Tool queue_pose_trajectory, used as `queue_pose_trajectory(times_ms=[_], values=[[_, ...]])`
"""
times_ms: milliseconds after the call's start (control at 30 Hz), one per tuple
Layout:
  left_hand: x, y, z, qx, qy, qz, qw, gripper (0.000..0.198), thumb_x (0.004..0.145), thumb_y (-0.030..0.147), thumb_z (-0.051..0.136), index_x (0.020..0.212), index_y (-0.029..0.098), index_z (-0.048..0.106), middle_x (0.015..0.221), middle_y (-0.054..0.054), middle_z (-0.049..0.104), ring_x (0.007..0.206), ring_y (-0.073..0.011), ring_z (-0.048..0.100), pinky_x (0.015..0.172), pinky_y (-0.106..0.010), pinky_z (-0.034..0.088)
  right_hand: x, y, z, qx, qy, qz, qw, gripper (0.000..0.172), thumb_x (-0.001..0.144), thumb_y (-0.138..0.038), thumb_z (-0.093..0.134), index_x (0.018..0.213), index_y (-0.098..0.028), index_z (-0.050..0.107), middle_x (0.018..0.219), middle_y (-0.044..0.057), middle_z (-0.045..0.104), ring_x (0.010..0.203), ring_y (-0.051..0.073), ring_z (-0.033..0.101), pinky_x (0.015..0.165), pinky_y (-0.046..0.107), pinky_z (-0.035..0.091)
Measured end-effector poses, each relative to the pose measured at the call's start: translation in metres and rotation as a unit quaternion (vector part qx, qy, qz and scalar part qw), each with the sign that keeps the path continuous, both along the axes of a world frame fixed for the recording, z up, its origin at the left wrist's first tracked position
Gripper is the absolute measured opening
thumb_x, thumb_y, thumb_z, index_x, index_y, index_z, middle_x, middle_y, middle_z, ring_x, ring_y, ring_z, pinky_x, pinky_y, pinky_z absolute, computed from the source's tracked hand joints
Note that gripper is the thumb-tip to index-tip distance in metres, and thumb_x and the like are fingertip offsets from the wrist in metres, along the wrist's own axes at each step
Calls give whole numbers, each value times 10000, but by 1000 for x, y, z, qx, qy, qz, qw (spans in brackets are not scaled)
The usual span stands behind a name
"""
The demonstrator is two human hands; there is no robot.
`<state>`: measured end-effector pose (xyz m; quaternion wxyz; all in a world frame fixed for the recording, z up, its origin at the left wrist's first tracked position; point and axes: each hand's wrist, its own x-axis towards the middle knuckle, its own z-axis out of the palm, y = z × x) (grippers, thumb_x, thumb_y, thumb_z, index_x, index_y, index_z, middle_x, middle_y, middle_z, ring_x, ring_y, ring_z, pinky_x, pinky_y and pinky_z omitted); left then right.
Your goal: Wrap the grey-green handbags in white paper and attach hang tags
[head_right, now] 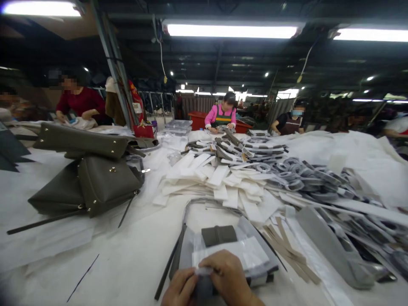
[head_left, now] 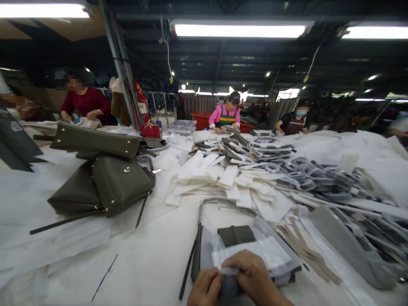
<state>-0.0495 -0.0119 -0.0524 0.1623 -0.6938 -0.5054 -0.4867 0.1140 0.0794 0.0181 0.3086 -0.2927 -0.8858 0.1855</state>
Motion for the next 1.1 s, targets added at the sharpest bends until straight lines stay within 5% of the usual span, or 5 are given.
queue_pose_trajectory(times_ms=[133, 367, 533, 933, 1100], values=[[-6, -17, 33, -80, -35, -15, 996, 413, 861, 6, 415, 1191, 187, 584, 970, -83, 711, 892, -195, 694, 820, -312, 611, -3, -3, 18, -33, -35, -7, 999, 304, 773, -87, 556, 871, -270, 777, 842, 7, 790, 800, 186, 718, 783, 293, 516], [-3, -20, 27, -123, -39, -26, 991, 313, 919, 59, 462, 1181, 190, 574, 1005, -90, 694, 935, -201, 676, 853, -329, 595, -11, -1, 21, -14, -62, -1, 998, 192, 861, -122, 600, 827, -247, 742, 802, 14, 765, 785, 185, 684, 771, 317, 486], [-5, -19, 33, -120, -18, -27, 992, 293, 952, 89, 445, 1186, 192, 589, 1025, -81, 690, 941, -192, 666, 855, -320, 591, -19, 6, 30, -93, -132, -26, 987, 56, 845, -233, 720, 792, -233, 702, 771, 11, 687, 798, 182, 618, 692, 277, 446], [-3, -19, 41, -116, 90, -20, 989, 338, 930, 22, 424, 1187, 144, 606, 1259, -99, 685, 1211, -226, 605, 1028, -361, 535, -32, 28, 33, -125, -117, -51, 984, 181, 823, -167, 735, 942, -205, 604, 814, -14, 657, 703, 139, 593, 639, 241, 394], [-10, -20, 31, -131, 102, -13, 986, 406, 949, 74, 411, 1327, 124, 548, 1280, -89, 670, 1165, -206, 638, 1046, -305, 492, 17, 23, 44, -77, -60, -92, 991, 104, 920, -234, 640, 1022, -237, 624, 978, 10, 692, 835, 141, 640, 792, 245, 483]])
